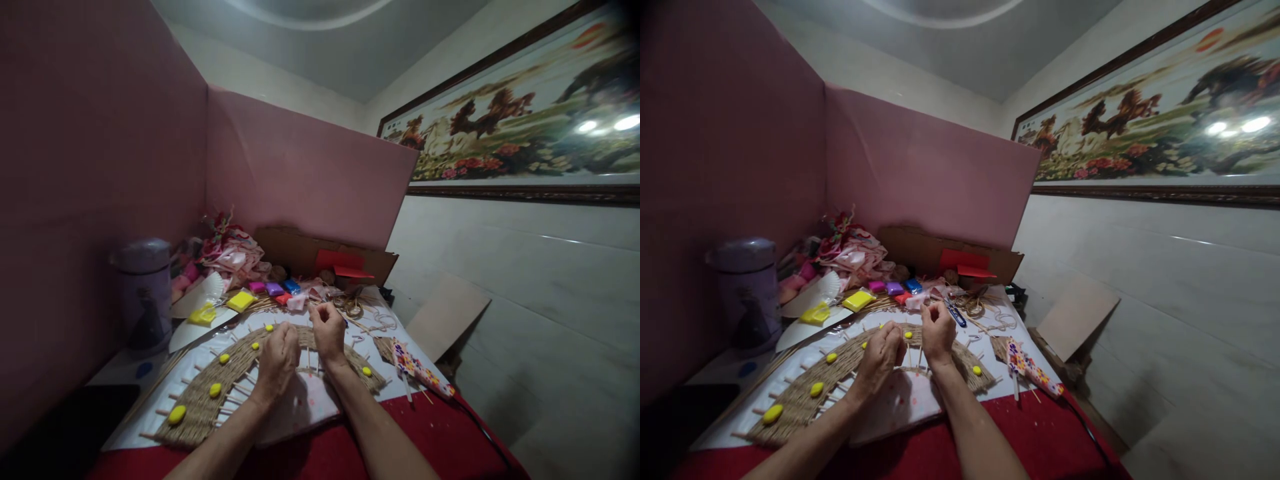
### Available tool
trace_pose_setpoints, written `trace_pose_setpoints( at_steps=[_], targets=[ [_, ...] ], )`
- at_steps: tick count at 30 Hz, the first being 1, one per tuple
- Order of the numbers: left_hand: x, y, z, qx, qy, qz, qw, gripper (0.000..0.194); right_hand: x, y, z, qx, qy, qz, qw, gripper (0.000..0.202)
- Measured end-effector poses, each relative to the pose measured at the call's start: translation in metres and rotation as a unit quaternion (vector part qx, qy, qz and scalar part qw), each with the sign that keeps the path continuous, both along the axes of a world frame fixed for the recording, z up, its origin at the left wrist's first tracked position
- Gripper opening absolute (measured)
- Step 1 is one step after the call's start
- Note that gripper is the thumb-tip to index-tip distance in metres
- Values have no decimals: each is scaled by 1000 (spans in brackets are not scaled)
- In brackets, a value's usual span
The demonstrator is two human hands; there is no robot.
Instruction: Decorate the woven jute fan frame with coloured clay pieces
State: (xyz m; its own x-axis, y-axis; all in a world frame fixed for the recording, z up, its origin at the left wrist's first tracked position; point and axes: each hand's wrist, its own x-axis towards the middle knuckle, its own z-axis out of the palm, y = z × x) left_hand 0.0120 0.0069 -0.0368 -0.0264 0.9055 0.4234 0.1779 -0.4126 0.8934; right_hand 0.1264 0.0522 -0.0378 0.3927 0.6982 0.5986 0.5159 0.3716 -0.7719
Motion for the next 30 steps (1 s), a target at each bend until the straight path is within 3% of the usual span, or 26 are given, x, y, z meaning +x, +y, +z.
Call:
trace_pose_setpoints(
  at_steps=[4, 7, 12, 15, 26, 30],
  targets=[
    [1, -1, -1, 16, 30, -2, 999, 30, -2, -2, 0, 0, 5, 12, 1000, 31],
    [-1, -1, 3, 14, -5, -3, 1000, 29, -2, -3, 2, 0, 11, 17, 1000, 31],
    [-8, 5, 10, 8, -113, 84, 990, 17, -1, -3, 2, 0, 17, 6, 1000, 31],
    [-11, 8, 10, 7, -125, 111, 986, 5, -2, -3, 1, 1, 12, 8, 1000, 30],
    [-11, 6, 3, -4, -79, 51, 996, 19, 1, 3, 2, -3, -4, -3, 1000, 32],
    [-7, 3, 3, 6, -29, 46, 999, 23, 6, 12, 17, -21, -45, -9, 999, 35]
  ],
)
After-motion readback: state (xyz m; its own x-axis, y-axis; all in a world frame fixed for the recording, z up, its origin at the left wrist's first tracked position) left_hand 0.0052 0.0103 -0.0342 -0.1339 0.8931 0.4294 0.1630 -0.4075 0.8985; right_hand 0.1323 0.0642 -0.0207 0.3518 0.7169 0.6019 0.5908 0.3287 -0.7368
